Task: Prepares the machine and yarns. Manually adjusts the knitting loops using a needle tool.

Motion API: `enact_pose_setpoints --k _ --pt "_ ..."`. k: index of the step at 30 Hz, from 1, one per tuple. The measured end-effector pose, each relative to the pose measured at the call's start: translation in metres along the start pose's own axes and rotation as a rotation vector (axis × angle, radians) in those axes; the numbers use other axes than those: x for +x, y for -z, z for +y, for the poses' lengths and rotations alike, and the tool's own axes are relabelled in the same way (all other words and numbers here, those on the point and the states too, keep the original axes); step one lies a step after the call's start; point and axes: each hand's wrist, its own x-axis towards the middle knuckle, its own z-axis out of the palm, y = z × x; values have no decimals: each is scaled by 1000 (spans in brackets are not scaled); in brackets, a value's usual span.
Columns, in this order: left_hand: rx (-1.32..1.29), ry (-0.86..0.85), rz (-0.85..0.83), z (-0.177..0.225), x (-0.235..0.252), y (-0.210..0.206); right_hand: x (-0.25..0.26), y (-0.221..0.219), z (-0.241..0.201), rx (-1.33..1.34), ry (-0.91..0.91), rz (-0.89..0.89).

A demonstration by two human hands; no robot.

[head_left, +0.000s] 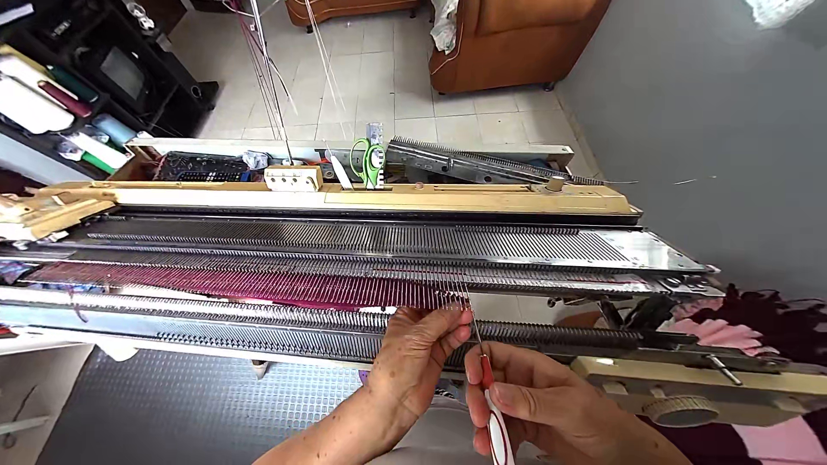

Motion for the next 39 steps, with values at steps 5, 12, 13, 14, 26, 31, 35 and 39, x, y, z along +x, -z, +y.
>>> enact_pose_setpoints --k 5,12,13,14,26,31,35,39 --pt "-13 -17 -19 -1 -1 2 -4 -2 -1 14 -7 -35" --pt "-55 -34 -17 -2 -3 1 -14 -8 1 -53 -17 -58" --pt "-81 -32 -5 -3 -4 0 -15 -9 1 -69 -13 -49" --pt "-100 -30 6 -3 -5 0 -16 -11 1 -89 -8 -40" --pt "-1 -97 -69 -4 -6 16 9 9 0 -62 -27 -9" --pt "-8 -91 -71 -2 -5 18 -12 -10 -2 -73 -49 -69" --pt "-2 -96 -85 -2 -5 18 -13 -8 -1 -82 -44 -82" --pt "16 -120 -103 -3 -6 19 -19 -14 -4 -114 -70 -91"
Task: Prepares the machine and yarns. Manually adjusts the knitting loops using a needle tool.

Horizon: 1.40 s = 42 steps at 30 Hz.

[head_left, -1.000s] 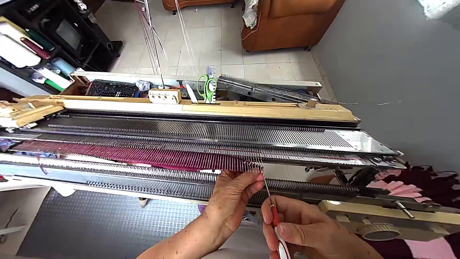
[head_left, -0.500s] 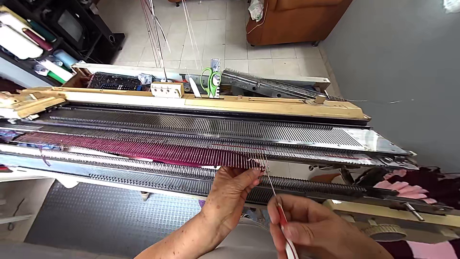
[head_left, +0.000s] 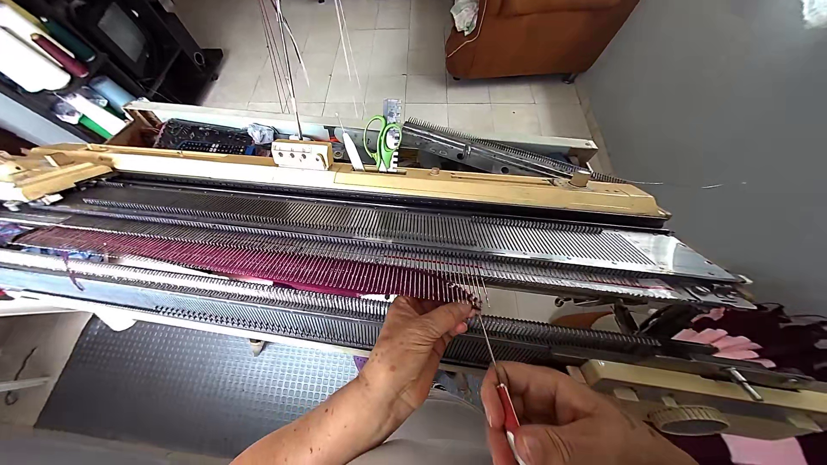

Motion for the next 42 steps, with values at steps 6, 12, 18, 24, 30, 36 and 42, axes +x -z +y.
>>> enact_pose_setpoints --k 6,12,18,24,30,36,42 --pt "30 1 -20 3 0 8 21 19 3 -36 12 54" --pt "44 9 -18 6 -1 6 8 0 -2 -8 -6 -25" --pt "44 -5 -53 7 -2 13 20 13 1 -53 -3 17" --pt "58 1 -61 10 -2 12 18 4 1 -14 1 -35" --pt "34 8 -49 12 -2 16 24 13 0 -74 -9 -17" --pt "57 15 -63 15 -3 18 23 5 1 -21 -11 -52" --pt "49 20 -48 17 -4 22 31 16 3 -72 -6 -33"
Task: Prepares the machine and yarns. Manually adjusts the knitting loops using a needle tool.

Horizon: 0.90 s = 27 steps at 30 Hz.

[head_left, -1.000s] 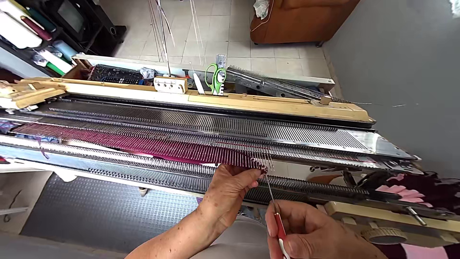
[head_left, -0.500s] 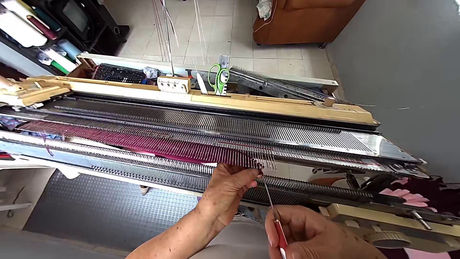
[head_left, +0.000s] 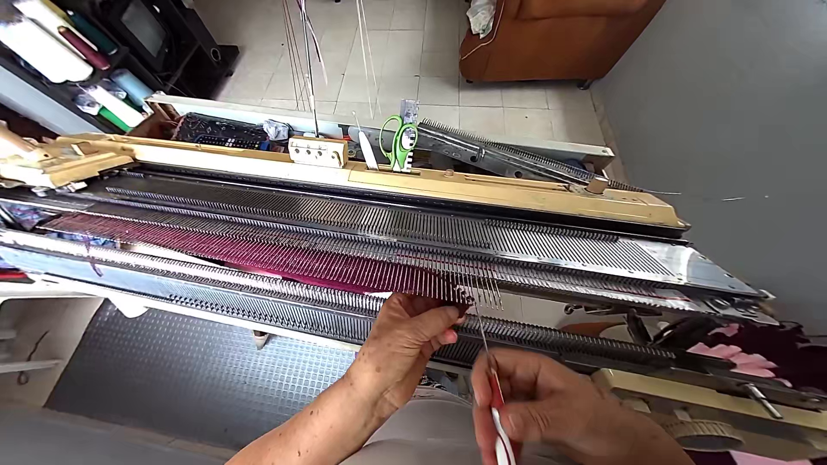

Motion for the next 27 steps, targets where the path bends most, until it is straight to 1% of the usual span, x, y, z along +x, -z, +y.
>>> enact_pose_setpoints --k 2,6,9,11,14,15,19,24,27 --pt "22 19 -13 2 0 1 13 12 6 23 9 29" --pt "27 -2 -6 4 -2 0 -4 -12 -3 44 1 -22" --pt "18 -32 9 1 -3 -1 -10 -14 -7 34 -24 -68" --pt "10 -30 14 1 -3 2 -7 -11 -7 31 -28 -66" --pt "21 11 21 4 -3 5 13 9 3 33 -1 16" --pt "31 21 23 5 -4 5 18 13 7 46 4 19" --pt "46 20 32 7 -5 5 3 -9 0 64 -18 -22" --pt "38 -61 51 3 -7 1 -4 -15 -4 48 -20 -69" --pt "137 -173 123 -3 -10 6 -6 -15 -5 71 -18 -64"
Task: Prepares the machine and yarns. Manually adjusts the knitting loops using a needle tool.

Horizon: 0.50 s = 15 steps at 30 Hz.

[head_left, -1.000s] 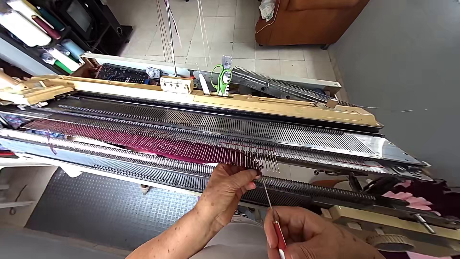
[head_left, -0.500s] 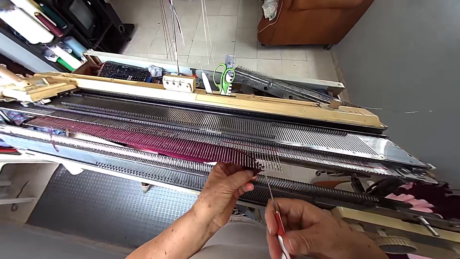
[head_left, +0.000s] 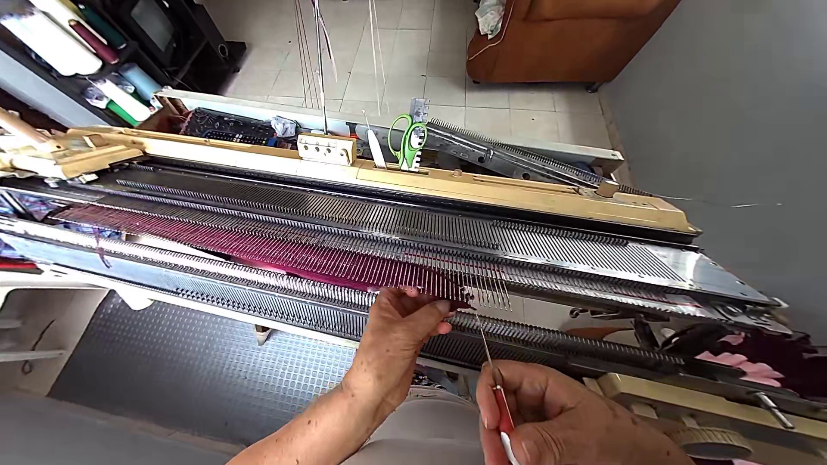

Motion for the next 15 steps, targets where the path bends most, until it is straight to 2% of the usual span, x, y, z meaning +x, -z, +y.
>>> enact_pose_setpoints --k 5,9,11,15 --pt "371 -373 -159 -21 1 18 1 2 3 -18 42 23" --pt "730 -714 -83 -29 -3 11 -1 -6 3 -45 4 91" --pt "751 -756 -66 -28 -5 9 6 -1 5 -32 8 147" --pt "611 -642 -233 -31 11 27 38 29 10 -19 -16 226"
